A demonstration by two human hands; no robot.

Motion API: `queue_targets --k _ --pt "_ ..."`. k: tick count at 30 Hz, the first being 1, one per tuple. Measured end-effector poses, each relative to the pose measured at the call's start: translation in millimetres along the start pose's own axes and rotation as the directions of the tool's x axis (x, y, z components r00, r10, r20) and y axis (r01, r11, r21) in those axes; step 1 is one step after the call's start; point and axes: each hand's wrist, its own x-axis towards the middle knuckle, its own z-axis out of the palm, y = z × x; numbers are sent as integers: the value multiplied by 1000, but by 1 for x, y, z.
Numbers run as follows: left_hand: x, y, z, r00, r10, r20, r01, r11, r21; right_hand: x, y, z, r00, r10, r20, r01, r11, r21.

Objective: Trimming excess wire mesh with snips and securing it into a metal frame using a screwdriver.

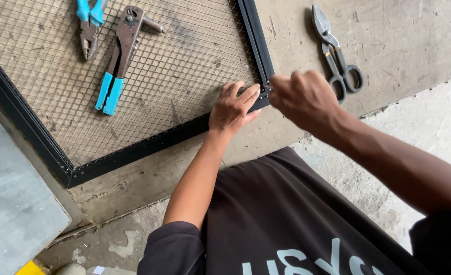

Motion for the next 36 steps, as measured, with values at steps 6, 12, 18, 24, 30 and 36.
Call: queue_targets --k 6,12,18,24,30,36 --pt "0 2 -3 999 -19 -35 18 999 -27 -6 13 -30 996 88 20 -89 993 71" --pt "-3 5 -6 998 -61 -5 61 997 -45 -40 2 -31 942 324 80 -330 862 385" --pt "11 4 -15 994 -92 54 94 995 -45 -53 -16 -3 870 479 117 -465 717 519" --pt "14 2 -16 987 -103 120 109 993 -40 -56 -17 -5 848 507 154 -498 663 559" --pt "18 6 -20 987 -93 129 98 995 -32 -64 -21 -5 828 538 161 -514 611 602" --pt "22 7 -15 988 -110 105 112 994 -8 -67 -26 -3 806 570 160 -532 579 617"
